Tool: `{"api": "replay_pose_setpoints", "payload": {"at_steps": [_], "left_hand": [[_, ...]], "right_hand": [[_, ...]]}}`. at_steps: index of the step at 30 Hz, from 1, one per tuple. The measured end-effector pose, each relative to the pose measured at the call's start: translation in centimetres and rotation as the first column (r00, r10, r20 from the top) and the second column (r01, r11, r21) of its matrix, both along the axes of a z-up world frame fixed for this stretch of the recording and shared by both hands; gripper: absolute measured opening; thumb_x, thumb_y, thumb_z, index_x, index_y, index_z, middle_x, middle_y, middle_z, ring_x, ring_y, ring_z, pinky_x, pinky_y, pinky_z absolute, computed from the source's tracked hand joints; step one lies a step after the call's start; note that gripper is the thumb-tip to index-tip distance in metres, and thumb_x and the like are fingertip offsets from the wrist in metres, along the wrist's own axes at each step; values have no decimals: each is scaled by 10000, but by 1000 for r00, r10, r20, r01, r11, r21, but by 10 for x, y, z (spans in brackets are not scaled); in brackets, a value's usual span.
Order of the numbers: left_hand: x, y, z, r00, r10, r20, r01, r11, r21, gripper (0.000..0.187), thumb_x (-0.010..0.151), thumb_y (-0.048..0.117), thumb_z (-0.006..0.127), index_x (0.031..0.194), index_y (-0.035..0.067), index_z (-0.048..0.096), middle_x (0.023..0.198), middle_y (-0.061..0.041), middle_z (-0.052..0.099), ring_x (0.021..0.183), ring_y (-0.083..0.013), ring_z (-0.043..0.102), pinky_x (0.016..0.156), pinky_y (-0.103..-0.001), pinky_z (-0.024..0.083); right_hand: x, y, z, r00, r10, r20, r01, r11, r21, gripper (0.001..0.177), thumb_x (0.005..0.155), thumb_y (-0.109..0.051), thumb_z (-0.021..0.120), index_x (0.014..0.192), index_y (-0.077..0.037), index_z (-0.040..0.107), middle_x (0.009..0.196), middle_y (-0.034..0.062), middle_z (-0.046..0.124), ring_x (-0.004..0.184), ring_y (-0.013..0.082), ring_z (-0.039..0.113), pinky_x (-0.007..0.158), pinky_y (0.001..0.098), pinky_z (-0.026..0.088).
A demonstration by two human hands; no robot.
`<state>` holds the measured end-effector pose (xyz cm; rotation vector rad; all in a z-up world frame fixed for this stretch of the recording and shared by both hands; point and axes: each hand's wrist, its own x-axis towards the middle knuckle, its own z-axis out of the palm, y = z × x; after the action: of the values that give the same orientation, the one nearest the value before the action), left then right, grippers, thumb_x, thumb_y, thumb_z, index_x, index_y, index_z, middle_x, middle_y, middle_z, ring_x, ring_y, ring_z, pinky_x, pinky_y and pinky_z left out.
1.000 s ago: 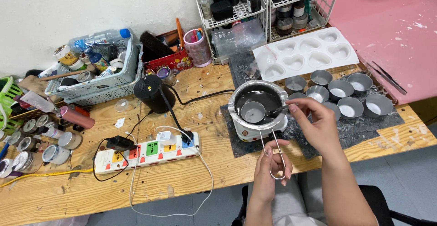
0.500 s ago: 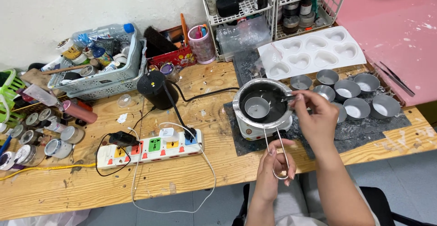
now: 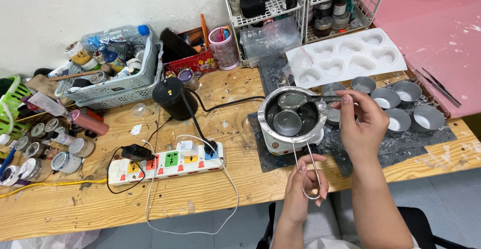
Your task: Scooping and pouring melted wax from a melting pot into small candle containers.
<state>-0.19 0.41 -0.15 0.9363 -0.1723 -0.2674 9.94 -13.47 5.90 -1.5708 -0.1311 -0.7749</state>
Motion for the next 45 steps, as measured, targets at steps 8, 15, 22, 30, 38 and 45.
{"api": "replay_pose_setpoints", "payload": {"at_steps": [8,15,22,30,38,45], "left_hand": [[0,3,-1,1000,8,13,-8,1000,-6,589,1132,505,312,1325,-5,536,653,-46,545,524,-85,465,474,-219,373],[0,5,-3,999,3,32,-3,1000,-19,586,1137,498,305,1321,-7,538,674,-45,549,544,-85,474,492,-224,381],[0,4,1,999,20,32,-20,1000,24,591,1140,492,293,1313,-18,539,661,-39,535,532,-81,459,485,-222,377],[2,0,-8,1000,9,-6,-9,1000,-8,561,1116,469,303,1324,-5,521,636,-34,520,510,-84,456,438,-218,358],[1,2,-5,1000,-5,6,5,1000,-15,567,1124,483,307,1330,-4,511,658,-55,533,522,-84,442,467,-217,363],[2,1,-9,1000,-6,19,7,999,-43,545,1122,476,323,1327,5,504,660,-62,536,522,-92,447,470,-221,361]], "right_hand": [[-15,1,22,981,-63,182,117,945,-307,109,1092,59,619,1156,30,702,978,101,704,830,139,695,717,229,509],[-9,-1,22,969,8,248,125,846,-519,152,1005,64,672,1121,-19,723,930,94,713,869,202,669,748,274,505],[24,-1,-20,999,19,-42,-26,984,-177,129,1062,-26,636,1140,-10,738,880,46,718,680,58,587,579,216,428],[31,-8,-25,990,88,-107,-73,988,136,150,1087,-83,613,1118,18,718,852,21,711,627,13,549,536,178,412],[6,-11,-5,999,45,-16,-44,997,59,152,1127,-89,591,1161,13,698,896,21,696,651,14,520,556,181,381],[-17,-22,12,979,-28,200,91,945,-315,88,1102,7,623,1113,-2,710,929,62,688,768,121,622,682,227,451]]}}
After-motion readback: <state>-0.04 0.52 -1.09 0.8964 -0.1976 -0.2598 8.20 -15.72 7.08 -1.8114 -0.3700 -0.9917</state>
